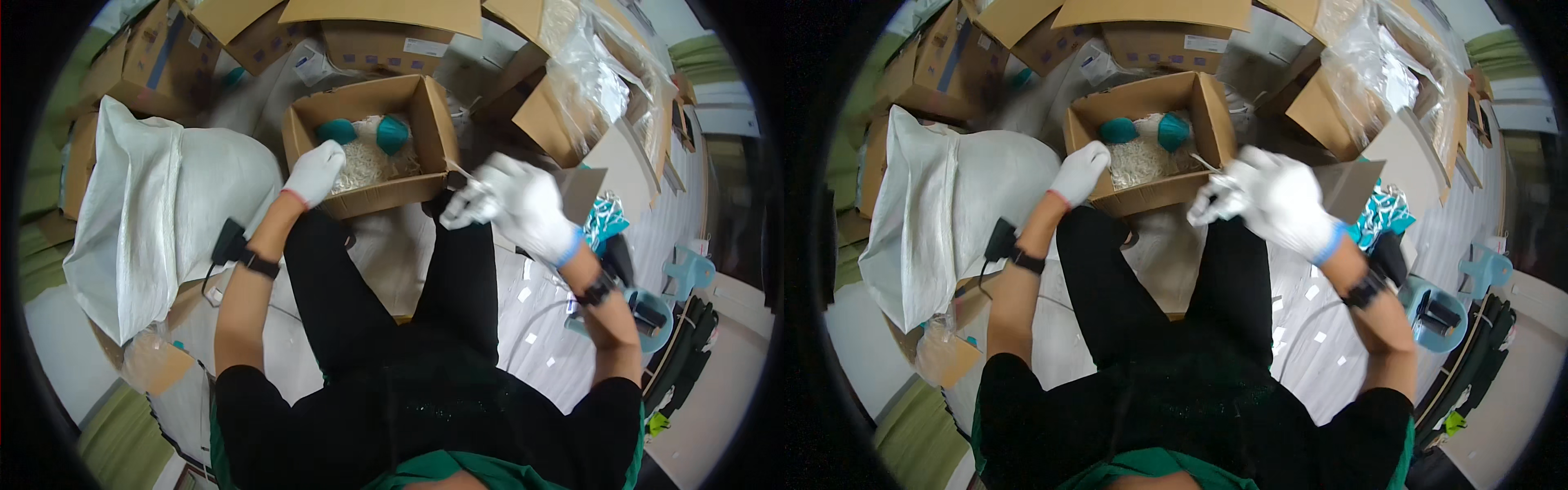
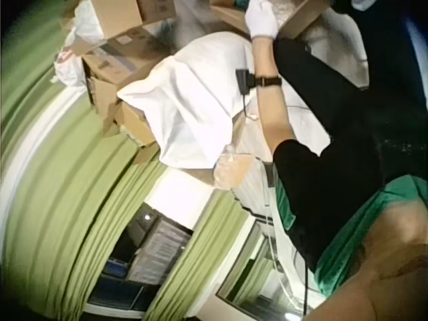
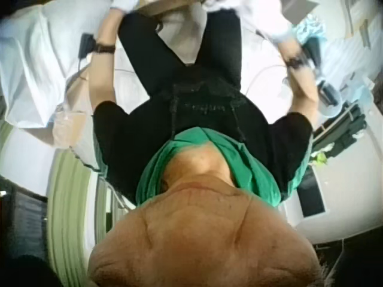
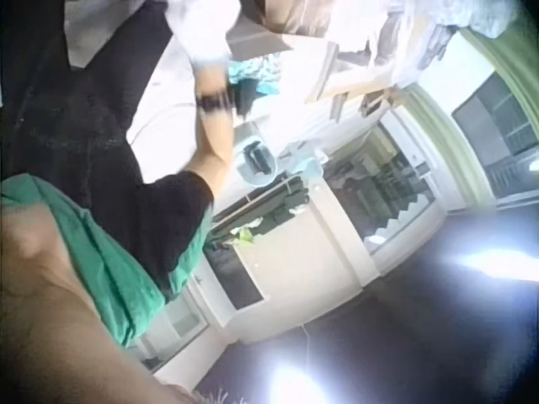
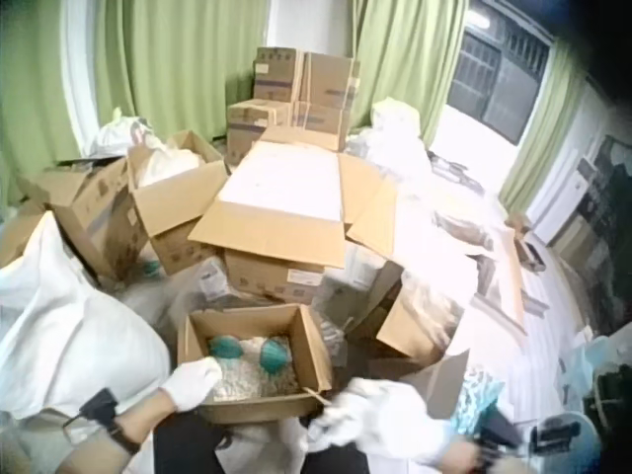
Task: Sort face masks and place them into a box filled with protective packing material.
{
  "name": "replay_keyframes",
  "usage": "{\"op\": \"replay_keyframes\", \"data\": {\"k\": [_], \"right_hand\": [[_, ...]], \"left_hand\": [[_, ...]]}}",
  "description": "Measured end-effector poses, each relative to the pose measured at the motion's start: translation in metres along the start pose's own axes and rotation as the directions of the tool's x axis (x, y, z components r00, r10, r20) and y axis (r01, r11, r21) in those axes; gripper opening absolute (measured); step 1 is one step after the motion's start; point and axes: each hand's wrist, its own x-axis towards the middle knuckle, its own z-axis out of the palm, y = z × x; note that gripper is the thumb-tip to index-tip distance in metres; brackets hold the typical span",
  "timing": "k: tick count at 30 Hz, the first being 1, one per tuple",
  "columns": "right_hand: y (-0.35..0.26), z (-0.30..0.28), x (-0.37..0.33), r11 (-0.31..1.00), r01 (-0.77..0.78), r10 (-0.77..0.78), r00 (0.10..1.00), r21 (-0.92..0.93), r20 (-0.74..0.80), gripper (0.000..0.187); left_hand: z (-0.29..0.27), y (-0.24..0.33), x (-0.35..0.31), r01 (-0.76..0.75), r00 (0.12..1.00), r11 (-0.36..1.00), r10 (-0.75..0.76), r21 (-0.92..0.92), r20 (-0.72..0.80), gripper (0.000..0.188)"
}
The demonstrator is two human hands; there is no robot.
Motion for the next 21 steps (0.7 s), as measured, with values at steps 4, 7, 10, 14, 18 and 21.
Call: {"op": "replay_keyframes", "data": {"k": [4, 7, 10, 14, 18, 21], "right_hand": [[0.030, 0.109, 0.092, 0.952, 0.074, -0.099, 0.992, -0.297, -0.071, 0.015], [0.097, 0.221, 0.113, 0.941, -0.080, 0.114, 0.990, -0.330, 0.085, 0.029], [0.134, 0.273, 0.124, 0.938, -0.320, 0.341, 0.787, -0.132, 0.514, 0.054], [0.188, 0.312, 0.151, 0.929, -0.281, 0.369, 0.732, -0.240, 0.573, 0.027], [0.191, 0.322, 0.185, 0.798, -0.254, 0.557, 0.660, -0.547, 0.505, 0.024], [0.207, 0.350, 0.207, 0.764, -0.382, 0.610, 0.691, -0.520, 0.388, 0.044]], "left_hand": [[0.067, -0.098, 0.065, 0.277, 0.960, 0.817, -0.252, 0.505, -0.119, 0.024], [0.107, -0.116, 0.094, 0.531, 0.829, 0.742, -0.555, 0.409, -0.069, 0.031], [0.154, -0.174, 0.089, 0.483, 0.751, 0.667, -0.649, 0.568, 0.125, 0.041], [0.141, -0.156, 0.149, 0.473, 0.797, 0.604, -0.604, 0.641, -0.019, 0.053], [0.156, -0.243, 0.195, 0.442, 0.890, 0.519, -0.354, 0.731, -0.287, 0.034], [0.159, -0.273, 0.214, 0.389, 0.912, 0.557, -0.347, 0.734, -0.220, 0.027]]}}
